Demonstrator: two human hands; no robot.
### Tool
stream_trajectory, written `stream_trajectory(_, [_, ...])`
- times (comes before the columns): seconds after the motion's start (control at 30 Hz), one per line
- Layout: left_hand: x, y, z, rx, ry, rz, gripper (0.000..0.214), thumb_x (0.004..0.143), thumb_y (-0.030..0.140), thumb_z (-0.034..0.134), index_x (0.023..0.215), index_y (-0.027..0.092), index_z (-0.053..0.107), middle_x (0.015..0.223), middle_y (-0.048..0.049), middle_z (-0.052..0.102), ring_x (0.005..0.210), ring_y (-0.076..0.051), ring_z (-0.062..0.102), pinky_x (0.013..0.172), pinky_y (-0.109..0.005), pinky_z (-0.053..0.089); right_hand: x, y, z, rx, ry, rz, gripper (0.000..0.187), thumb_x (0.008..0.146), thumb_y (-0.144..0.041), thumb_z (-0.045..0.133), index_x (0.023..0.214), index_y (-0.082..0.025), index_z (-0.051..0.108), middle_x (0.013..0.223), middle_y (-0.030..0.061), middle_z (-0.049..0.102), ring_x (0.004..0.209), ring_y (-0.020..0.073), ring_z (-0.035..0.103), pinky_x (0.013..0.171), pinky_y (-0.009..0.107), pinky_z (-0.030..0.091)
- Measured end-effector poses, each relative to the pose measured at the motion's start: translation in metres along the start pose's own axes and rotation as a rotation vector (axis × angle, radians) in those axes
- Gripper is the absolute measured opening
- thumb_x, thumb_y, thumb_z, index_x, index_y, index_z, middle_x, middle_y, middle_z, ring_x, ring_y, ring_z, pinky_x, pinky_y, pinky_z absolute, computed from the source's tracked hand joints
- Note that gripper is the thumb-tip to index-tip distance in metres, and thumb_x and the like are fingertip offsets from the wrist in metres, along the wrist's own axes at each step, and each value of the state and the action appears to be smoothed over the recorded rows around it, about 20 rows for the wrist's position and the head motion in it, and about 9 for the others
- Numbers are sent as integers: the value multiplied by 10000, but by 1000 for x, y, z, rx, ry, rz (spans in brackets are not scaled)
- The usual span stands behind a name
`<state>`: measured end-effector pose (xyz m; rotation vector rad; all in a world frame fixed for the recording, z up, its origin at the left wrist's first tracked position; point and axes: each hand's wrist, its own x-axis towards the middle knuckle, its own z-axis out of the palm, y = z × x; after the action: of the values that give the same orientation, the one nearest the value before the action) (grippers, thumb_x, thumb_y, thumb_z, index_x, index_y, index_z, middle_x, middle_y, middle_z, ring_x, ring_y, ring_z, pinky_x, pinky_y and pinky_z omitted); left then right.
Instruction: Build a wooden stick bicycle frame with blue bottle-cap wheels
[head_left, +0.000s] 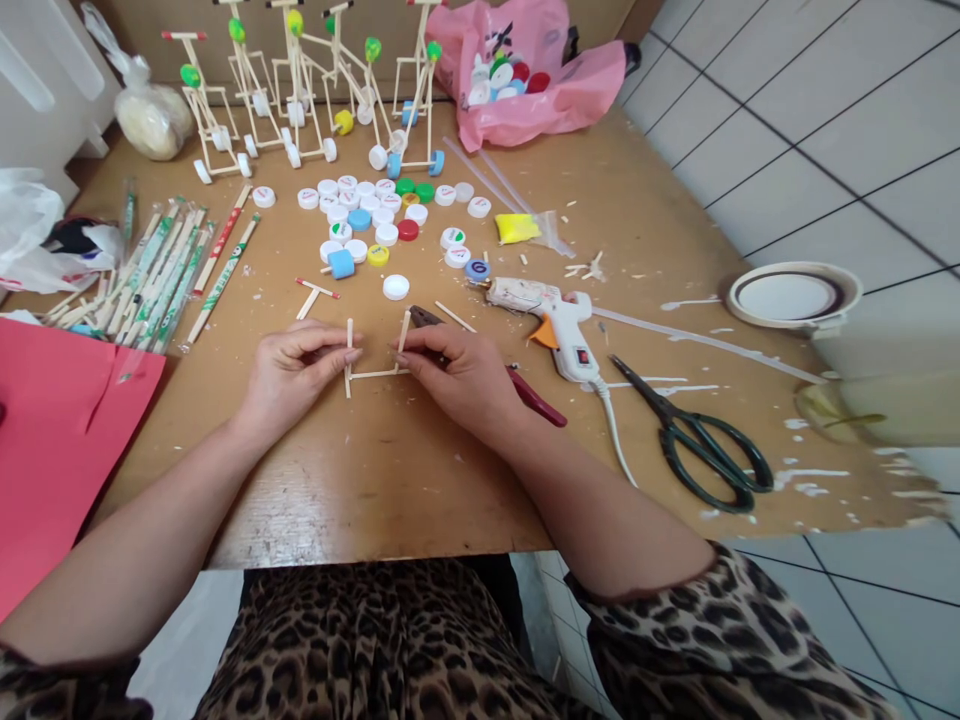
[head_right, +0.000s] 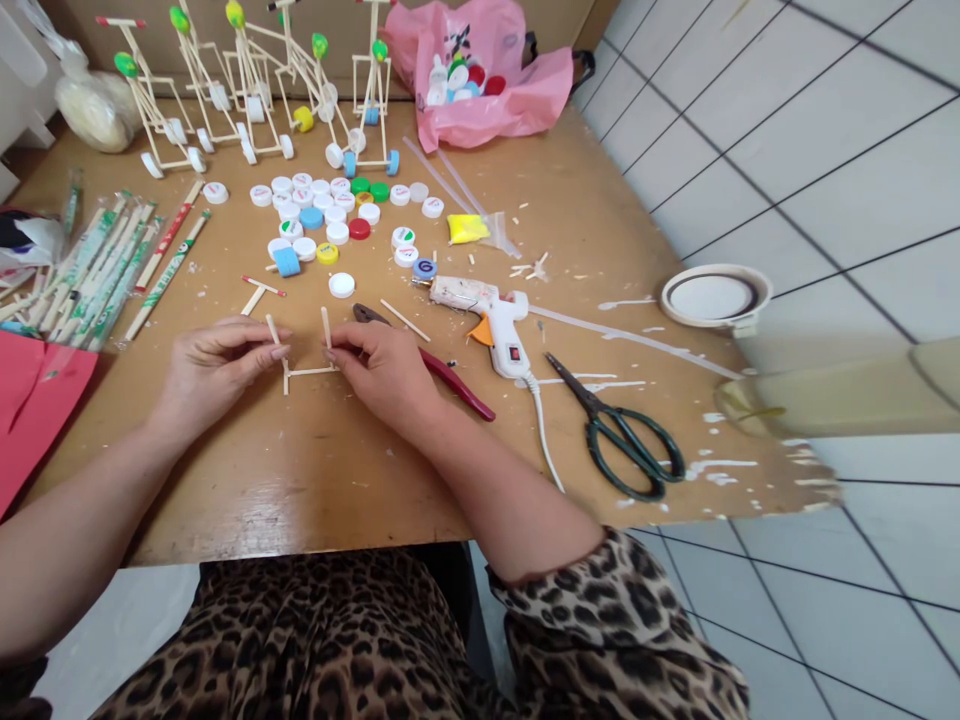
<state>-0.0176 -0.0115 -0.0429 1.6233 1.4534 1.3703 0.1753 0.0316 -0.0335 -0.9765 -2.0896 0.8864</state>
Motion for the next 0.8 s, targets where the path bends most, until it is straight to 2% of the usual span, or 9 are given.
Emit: stream_trajectory(0.8, [0, 0, 0, 13, -20, 31, 75, 734, 277, 711, 773, 246, 768, 750, -26, 734, 713, -164, 650, 670, -303, 529, 1, 4, 2, -93, -39, -28, 206, 837, -135, 566, 875, -222, 748, 812, 15, 741, 767, 159, 644, 745, 274, 466])
